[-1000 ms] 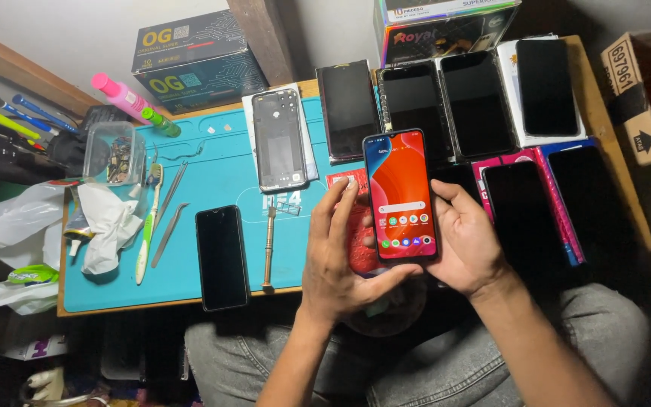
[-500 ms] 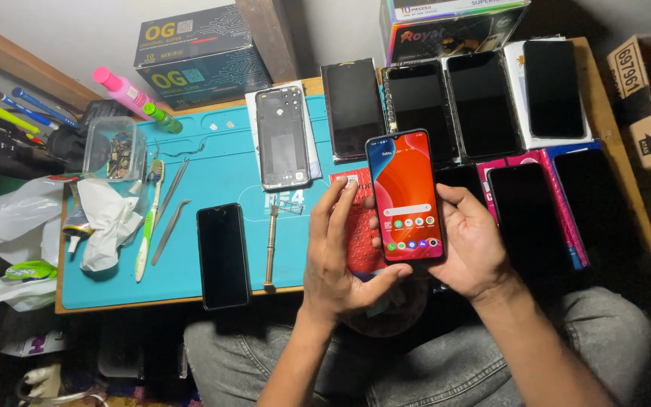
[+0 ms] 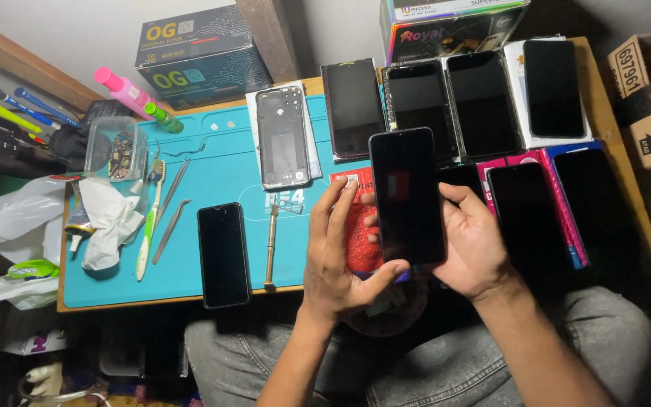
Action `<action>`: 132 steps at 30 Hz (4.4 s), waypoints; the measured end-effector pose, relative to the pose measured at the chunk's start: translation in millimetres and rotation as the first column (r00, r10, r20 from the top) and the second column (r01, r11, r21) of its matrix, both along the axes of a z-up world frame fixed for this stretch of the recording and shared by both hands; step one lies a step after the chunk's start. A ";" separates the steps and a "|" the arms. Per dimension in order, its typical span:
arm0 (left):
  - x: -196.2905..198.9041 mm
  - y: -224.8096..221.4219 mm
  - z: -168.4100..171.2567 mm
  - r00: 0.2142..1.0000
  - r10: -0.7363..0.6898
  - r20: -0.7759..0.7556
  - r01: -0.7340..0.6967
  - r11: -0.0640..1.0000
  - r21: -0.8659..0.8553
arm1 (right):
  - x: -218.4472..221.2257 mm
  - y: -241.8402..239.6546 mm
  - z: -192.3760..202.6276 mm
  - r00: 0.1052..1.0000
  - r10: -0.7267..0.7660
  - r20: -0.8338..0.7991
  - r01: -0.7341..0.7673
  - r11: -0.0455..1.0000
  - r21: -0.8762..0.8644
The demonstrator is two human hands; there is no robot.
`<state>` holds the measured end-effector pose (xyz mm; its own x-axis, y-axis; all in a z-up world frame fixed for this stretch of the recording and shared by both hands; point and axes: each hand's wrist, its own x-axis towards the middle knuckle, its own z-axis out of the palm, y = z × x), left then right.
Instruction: The person handles a blue smartphone, turning it over to inspect the back and sides. They power on the device, swipe the screen, and then use a prying tool to separate the back cover from the frame, revealing the internal components.
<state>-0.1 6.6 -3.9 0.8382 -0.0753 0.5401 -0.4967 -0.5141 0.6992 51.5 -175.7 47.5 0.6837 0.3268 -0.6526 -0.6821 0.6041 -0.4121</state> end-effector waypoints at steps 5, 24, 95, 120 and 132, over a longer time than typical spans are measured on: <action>2.6 -1.5 -1.9 1.000 0.009 -0.010 -0.010 0.995 -0.096 | 4.7 -11.8 -22.4 0.990 0.051 0.128 -0.046 0.998 -0.042; 0.6 5.9 3.6 0.999 -0.052 0.000 0.051 0.992 -0.118 | -6.7 -16.1 -23.4 0.894 0.134 0.428 -0.296 0.894 0.336; 5.7 19.5 92.1 0.702 -0.312 -0.640 -0.283 0.702 -0.653 | -27.4 7.8 10.6 0.036 0.900 0.434 0.602 0.327 -0.728; -17.5 12.7 82.0 0.858 -0.127 -0.498 -0.226 0.776 -0.588 | -2.4 56.3 3.3 0.862 -0.040 0.506 0.231 0.919 -0.320; 3.4 3.6 72.7 0.719 -0.241 -0.652 -0.243 0.792 -0.560 | 3.1 37.0 3.6 0.872 0.019 0.489 0.207 0.891 -0.405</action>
<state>3.3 10.3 68.7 0.9726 0.0411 -0.2288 0.2235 0.1040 0.9691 54.6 -138.7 51.1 0.9531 0.0077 -0.3027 -0.2874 0.3376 -0.8963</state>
